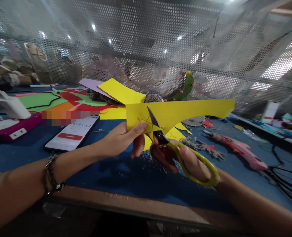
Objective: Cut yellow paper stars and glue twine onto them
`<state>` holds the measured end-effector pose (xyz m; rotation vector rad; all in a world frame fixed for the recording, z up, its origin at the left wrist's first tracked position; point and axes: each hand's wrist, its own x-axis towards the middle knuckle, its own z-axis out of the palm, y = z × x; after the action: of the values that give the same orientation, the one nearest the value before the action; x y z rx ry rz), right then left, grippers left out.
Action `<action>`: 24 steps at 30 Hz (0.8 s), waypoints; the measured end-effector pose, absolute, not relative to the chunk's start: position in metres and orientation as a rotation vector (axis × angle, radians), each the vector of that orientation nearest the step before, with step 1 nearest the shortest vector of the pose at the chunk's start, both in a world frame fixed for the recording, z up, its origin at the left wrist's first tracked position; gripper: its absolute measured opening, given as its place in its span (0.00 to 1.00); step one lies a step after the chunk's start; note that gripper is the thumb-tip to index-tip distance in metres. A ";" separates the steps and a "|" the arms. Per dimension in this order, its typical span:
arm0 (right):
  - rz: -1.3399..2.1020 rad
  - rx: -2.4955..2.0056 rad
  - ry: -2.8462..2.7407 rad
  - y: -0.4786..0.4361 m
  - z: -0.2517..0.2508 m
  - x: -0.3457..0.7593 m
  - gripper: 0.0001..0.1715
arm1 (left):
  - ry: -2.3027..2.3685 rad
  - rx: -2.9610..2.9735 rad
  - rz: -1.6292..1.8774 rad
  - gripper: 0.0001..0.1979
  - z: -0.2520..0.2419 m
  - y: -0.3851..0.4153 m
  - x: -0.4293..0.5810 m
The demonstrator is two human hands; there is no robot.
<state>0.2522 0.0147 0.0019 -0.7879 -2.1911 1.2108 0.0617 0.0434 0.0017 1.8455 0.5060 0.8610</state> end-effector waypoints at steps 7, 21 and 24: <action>1.226 -0.723 -2.189 0.014 -0.003 0.253 0.31 | 0.424 1.803 0.849 0.23 -0.001 0.044 0.063; 1.245 -0.724 -2.147 0.014 0.000 0.250 0.30 | 0.446 1.863 0.861 0.26 -0.001 0.044 0.064; 1.270 -0.727 -2.107 0.014 -0.004 0.250 0.30 | 0.429 1.860 0.861 0.26 -0.002 0.046 0.065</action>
<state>0.2498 0.0142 -0.0039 -0.7267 -2.1069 1.2698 0.0646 0.0461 -0.0020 1.8598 0.4291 0.8606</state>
